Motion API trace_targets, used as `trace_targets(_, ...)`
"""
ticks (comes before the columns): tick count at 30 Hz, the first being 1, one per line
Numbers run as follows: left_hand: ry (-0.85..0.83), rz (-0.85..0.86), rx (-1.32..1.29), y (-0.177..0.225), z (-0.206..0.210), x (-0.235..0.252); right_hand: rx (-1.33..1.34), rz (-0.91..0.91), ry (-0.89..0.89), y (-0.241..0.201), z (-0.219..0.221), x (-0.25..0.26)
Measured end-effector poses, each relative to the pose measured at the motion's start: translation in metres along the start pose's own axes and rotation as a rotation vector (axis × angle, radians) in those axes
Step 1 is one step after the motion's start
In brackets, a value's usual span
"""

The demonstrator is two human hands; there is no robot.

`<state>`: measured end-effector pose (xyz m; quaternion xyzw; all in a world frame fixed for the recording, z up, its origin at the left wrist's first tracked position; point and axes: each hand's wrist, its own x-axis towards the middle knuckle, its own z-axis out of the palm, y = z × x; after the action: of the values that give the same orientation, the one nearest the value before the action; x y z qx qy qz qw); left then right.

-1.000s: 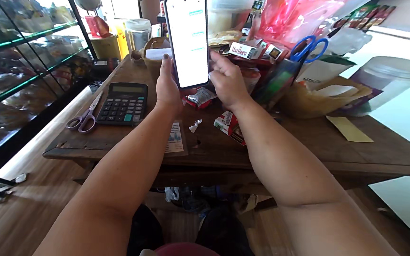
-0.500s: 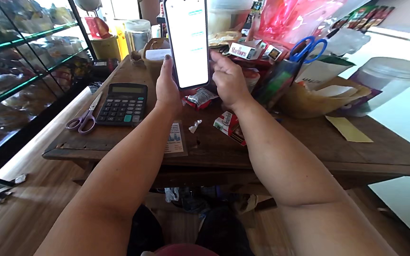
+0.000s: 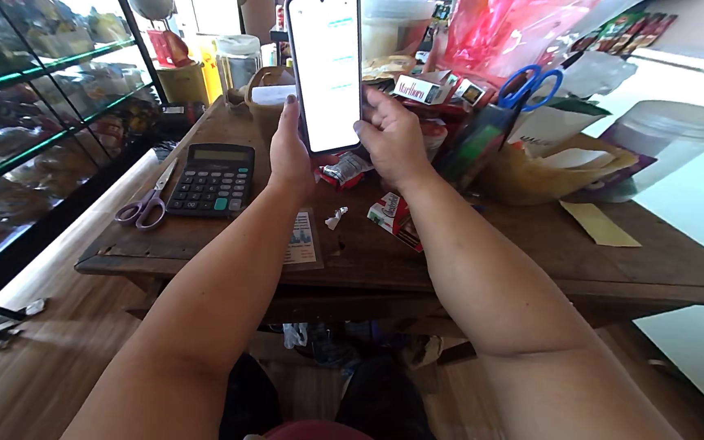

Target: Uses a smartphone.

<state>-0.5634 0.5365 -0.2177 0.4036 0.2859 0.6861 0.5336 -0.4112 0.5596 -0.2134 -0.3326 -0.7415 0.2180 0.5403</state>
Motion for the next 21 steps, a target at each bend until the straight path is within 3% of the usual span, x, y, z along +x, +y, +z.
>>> trace_targets(21,-0.009,-0.002,0.008,-0.0007,-0.0012,0.0018,-0.031,0.014,0.002,-0.0010,-0.0002,0.0002)
